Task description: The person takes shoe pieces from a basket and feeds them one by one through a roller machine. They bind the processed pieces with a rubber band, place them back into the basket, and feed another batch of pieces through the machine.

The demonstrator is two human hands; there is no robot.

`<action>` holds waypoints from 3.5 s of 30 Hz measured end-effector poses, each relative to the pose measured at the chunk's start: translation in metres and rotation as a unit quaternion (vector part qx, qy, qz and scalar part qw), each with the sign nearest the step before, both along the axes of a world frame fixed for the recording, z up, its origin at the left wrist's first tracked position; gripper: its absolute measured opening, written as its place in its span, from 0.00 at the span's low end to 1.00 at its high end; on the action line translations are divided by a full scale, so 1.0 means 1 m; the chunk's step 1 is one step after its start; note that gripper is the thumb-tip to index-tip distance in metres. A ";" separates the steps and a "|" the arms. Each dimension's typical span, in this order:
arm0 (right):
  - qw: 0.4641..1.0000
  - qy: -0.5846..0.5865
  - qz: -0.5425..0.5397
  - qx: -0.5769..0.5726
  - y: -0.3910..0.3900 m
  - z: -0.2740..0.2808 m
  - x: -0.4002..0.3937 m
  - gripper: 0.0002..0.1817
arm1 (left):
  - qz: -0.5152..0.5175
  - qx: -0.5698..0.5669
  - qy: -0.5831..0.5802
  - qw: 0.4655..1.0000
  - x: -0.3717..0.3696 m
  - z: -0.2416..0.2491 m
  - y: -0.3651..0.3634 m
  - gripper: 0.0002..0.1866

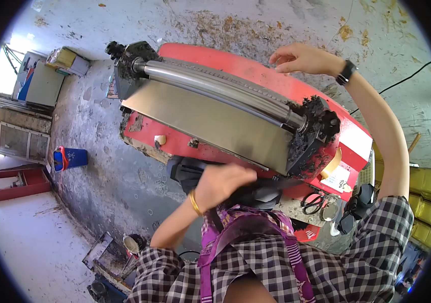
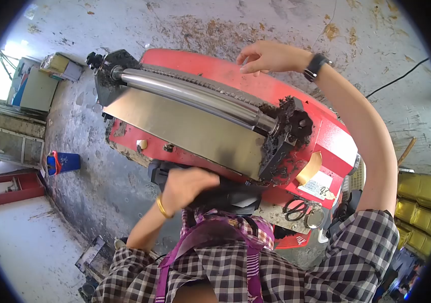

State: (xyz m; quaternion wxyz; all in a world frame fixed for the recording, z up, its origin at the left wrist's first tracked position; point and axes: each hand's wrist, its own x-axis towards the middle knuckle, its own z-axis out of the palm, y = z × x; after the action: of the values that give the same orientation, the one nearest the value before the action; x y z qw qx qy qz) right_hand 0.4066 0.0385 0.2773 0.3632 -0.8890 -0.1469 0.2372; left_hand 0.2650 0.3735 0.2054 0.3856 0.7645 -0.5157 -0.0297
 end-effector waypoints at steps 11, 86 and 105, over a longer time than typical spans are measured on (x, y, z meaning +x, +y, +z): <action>0.986 0.066 0.149 -0.037 0.030 -0.083 0.026 0.17 | 0.289 0.088 0.196 0.933 0.073 0.005 -0.017 0.16; 0.986 -0.059 0.022 -0.156 0.064 -0.040 0.002 0.10 | 0.072 0.132 0.309 0.939 -0.016 0.006 0.006 0.03; 0.876 -0.383 -0.206 -0.210 -0.038 -0.029 0.067 0.19 | 0.107 0.045 0.275 0.955 -0.005 0.028 0.017 0.20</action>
State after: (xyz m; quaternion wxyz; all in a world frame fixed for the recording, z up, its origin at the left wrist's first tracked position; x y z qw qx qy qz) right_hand 0.4738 0.0004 0.2487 0.1238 -0.9759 -0.0349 -0.1765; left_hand 0.2597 0.3902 0.2331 0.4782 0.7942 -0.3034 -0.2205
